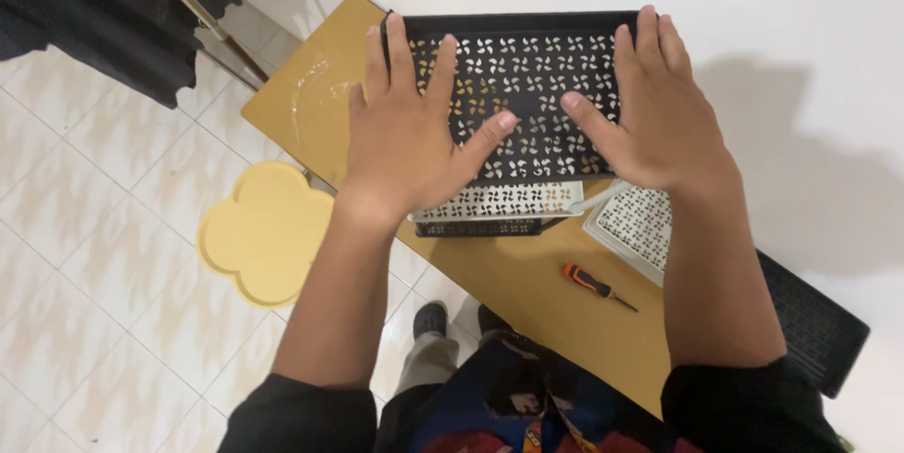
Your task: The person assembles a multi-tiered plastic storage rack on a table. They insert black vertical poles into the base and side panels, then place white perforated trays onto the frame to form the shelves.
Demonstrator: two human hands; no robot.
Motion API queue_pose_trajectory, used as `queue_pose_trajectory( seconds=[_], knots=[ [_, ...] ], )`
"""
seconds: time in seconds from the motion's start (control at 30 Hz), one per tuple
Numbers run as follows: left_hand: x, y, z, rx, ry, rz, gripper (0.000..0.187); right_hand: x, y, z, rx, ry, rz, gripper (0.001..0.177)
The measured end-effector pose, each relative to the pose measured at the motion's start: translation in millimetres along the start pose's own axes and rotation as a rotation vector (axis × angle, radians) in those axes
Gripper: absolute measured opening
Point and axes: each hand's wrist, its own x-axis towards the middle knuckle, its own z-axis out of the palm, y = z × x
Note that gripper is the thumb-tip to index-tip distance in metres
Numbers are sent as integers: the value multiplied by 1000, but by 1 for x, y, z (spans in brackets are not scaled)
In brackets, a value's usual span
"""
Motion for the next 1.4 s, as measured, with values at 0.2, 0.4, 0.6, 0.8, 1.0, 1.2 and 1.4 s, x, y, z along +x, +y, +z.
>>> queue_pose_trajectory(
  seconds=[0.2,0.4,0.6,0.8,1.0,1.2,1.4],
  knots=[
    [-6,-11,7,-235,150,46,88,-8,-3,1,127,63,44,86],
    [-12,-17,15,-525,405,58,69,-21,-17,-8,409,318,89,71],
    [-44,-15,13,-711,262,-165,73,-52,-42,-30,617,-16,722,79],
    [-97,-6,14,-703,360,-14,55,-100,-50,-27,517,248,252,89],
    [-116,-18,52,-1357,400,22,71,-119,-27,-2,547,209,382,78],
    [-143,-37,116,-1597,494,346,94,-101,7,4,1066,251,232,64],
    [-193,-14,144,-1204,443,312,70,-126,17,20,931,345,232,58]
  ],
)
